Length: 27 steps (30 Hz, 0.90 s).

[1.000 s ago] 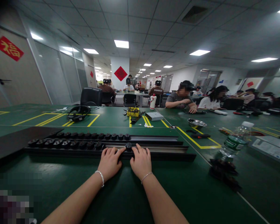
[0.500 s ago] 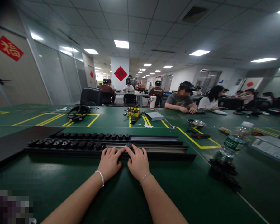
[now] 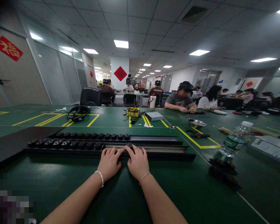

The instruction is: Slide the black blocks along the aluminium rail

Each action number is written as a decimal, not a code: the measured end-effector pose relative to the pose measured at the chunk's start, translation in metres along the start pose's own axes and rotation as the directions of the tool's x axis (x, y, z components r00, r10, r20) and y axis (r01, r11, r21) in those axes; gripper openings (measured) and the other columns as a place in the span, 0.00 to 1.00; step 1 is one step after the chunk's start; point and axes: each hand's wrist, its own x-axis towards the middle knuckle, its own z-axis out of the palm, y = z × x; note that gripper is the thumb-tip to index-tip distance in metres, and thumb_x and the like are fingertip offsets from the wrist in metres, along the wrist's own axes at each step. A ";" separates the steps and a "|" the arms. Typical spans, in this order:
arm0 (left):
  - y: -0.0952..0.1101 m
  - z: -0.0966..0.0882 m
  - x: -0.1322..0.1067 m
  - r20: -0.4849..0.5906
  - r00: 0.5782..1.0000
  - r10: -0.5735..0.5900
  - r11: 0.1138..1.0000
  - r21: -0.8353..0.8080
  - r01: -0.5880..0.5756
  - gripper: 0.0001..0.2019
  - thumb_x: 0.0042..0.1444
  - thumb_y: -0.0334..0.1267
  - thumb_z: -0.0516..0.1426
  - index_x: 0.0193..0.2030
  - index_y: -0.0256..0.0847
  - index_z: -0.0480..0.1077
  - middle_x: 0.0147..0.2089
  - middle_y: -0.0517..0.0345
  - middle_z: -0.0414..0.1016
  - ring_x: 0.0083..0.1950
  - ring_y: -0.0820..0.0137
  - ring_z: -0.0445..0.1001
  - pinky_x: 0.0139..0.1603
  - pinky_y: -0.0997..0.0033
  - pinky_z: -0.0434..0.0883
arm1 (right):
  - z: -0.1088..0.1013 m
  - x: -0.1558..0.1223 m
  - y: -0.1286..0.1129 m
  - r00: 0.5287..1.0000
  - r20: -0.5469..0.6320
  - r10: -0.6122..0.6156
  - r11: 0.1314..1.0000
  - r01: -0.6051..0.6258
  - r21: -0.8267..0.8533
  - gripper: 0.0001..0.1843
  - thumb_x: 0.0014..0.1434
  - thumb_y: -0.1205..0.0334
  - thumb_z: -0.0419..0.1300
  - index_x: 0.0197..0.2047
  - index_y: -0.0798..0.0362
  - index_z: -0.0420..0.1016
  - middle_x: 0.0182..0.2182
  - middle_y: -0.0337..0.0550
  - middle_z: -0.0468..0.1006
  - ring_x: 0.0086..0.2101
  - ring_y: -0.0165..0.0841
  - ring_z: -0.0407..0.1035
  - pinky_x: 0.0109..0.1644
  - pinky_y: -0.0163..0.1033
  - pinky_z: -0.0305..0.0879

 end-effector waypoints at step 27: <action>-0.005 0.007 -0.001 -0.095 0.994 0.055 0.998 -0.037 -0.058 0.26 0.49 0.36 0.53 0.57 0.49 0.58 0.47 0.56 0.67 0.50 0.63 0.62 0.57 0.57 0.50 | 0.006 0.001 0.001 0.996 -0.087 0.029 0.998 -0.024 0.056 0.26 0.52 0.65 0.51 0.55 0.44 0.62 0.52 0.45 0.66 0.49 0.35 0.61 0.58 0.47 0.43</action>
